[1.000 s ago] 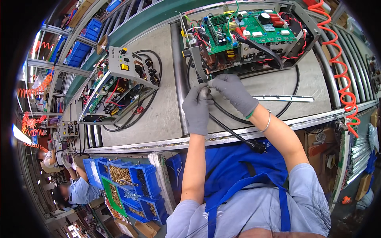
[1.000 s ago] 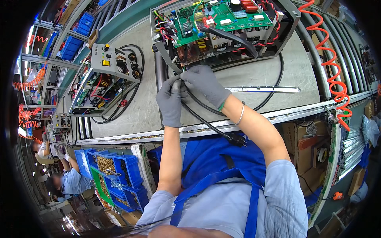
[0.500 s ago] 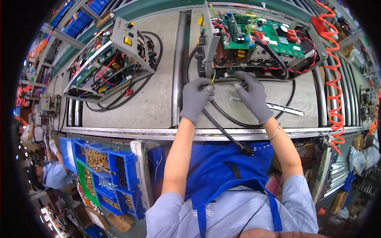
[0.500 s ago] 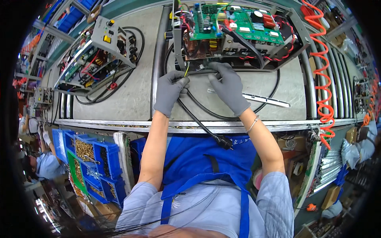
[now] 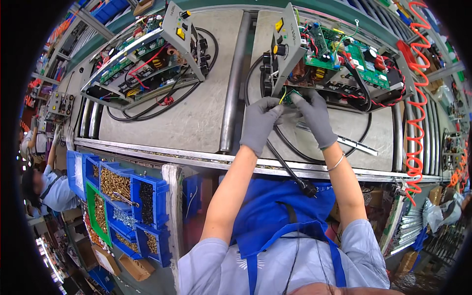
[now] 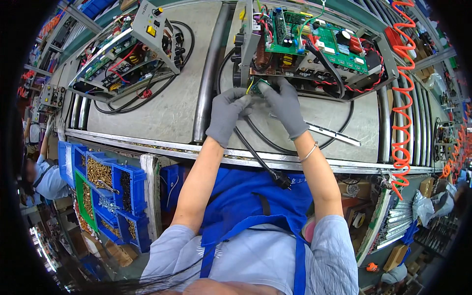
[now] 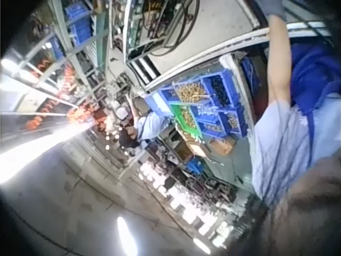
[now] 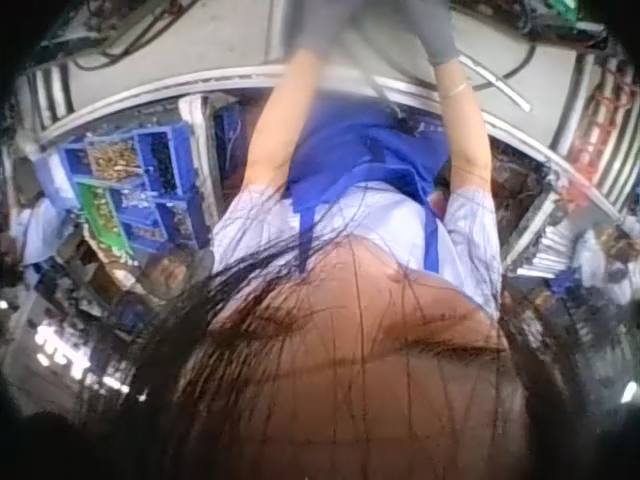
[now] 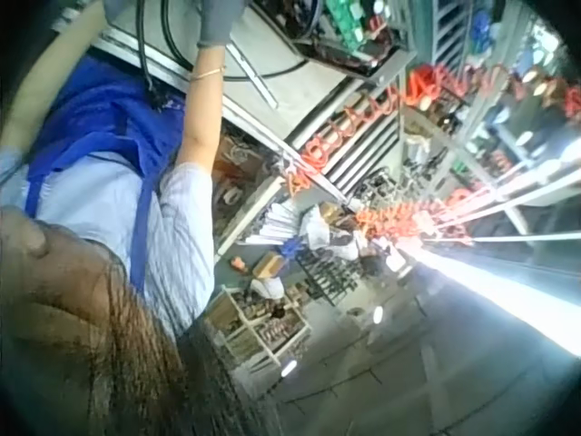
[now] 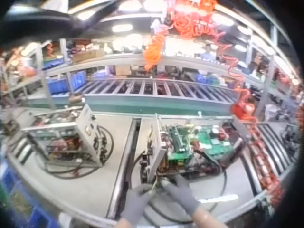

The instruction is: The person assembles an electronic device on a factory workbench, connecting wires to a circuit board and securing components. They use a pneumatic screwdriver to fasten a metal bracket and organize cables within the device's housing.

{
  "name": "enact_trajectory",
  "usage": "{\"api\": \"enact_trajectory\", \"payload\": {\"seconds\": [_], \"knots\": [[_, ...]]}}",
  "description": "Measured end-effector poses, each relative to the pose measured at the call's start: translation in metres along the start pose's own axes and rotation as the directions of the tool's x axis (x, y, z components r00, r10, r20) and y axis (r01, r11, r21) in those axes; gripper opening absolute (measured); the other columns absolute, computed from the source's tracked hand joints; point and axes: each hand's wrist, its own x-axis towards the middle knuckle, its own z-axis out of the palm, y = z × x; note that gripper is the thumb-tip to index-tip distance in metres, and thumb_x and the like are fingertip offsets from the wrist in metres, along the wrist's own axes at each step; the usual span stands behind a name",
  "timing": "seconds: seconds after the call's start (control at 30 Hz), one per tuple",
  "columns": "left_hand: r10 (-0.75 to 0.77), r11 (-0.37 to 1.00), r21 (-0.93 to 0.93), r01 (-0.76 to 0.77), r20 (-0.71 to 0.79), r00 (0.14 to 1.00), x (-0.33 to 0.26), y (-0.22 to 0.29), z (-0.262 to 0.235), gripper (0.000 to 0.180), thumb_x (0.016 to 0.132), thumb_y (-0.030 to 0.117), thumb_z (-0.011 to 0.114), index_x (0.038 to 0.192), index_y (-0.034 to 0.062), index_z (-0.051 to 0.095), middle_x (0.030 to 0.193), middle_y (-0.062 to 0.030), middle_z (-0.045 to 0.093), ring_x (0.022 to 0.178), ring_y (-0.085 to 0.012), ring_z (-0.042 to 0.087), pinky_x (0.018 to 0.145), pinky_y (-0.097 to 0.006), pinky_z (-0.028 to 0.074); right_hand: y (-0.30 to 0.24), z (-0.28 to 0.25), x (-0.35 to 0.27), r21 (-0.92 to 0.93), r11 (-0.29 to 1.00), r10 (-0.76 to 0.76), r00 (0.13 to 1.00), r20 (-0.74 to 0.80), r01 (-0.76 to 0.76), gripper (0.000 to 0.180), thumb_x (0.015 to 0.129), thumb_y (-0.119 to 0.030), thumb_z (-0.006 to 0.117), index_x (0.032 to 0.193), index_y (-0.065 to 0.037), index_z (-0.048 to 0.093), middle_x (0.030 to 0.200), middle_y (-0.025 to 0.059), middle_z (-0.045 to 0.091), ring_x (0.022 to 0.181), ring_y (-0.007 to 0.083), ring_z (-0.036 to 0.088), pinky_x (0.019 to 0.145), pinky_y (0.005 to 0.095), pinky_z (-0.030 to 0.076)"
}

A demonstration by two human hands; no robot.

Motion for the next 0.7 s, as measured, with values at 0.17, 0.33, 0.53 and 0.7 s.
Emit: {"api": "enact_trajectory", "payload": {"seconds": [0.17,0.33,0.53,0.7], "knots": [[0.072,0.994,-0.082,-0.076,-0.052,0.996,0.001,-0.006,0.013,0.016,0.093,0.004,0.062,0.106,-0.0042,0.066,0.089,-0.0066,0.068,0.072,-0.0104,0.067,0.063,-0.022,0.056,-0.007,-0.005,0.009,0.178,0.956,0.206,0.967,0.152,-0.232,0.035,0.091,-0.029,0.067,0.106,0.002,0.065,0.087,0.0079,0.069,0.065,0.0116,0.063,0.055,0.0233,0.05],[0.017,0.994,-0.112,-0.015,0.018,1.0,0.004,-0.014,0.019,0.018,0.094,0.006,0.063,0.109,-0.0049,0.065,0.096,-0.0093,0.069,0.076,-0.0124,0.067,0.068,-0.023,0.058,0.007,-0.022,0.02,0.243,0.904,0.262,0.904,0.338,-0.353,0.032,0.094,-0.031,0.066,0.105,-0.001,0.067,0.081,0.0047,0.069,0.062,0.0071,0.061,0.051,0.0203,0.047],[-0.072,0.982,-0.17,0.085,0.085,0.994,0.007,-0.018,0.02,0.023,0.094,0.006,0.061,0.114,-0.0059,0.063,0.1,-0.0119,0.07,0.083,-0.017,0.07,0.071,-0.026,0.06,0.012,-0.027,0.019,0.53,0.69,0.295,0.86,0.415,-0.493,0.029,0.094,-0.033,0.068,0.095,-0.003,0.069,0.065,-0.0006,0.062,0.052,0.004,0.053,0.046,0.0191,0.039],[-0.124,0.986,-0.099,0.133,0.091,0.988,0.002,-0.004,0.018,0.026,0.094,0.006,0.062,0.117,-0.007,0.062,0.101,-0.0133,0.07,0.086,-0.0195,0.071,0.071,-0.027,0.06,0.02,-0.023,0.02,0.373,0.833,0.31,0.902,0.299,-0.41,0.031,0.09,-0.037,0.072,0.089,-0.006,0.069,0.06,-0.001,0.058,0.049,0.0044,0.051,0.044,0.0194,0.037]]}}
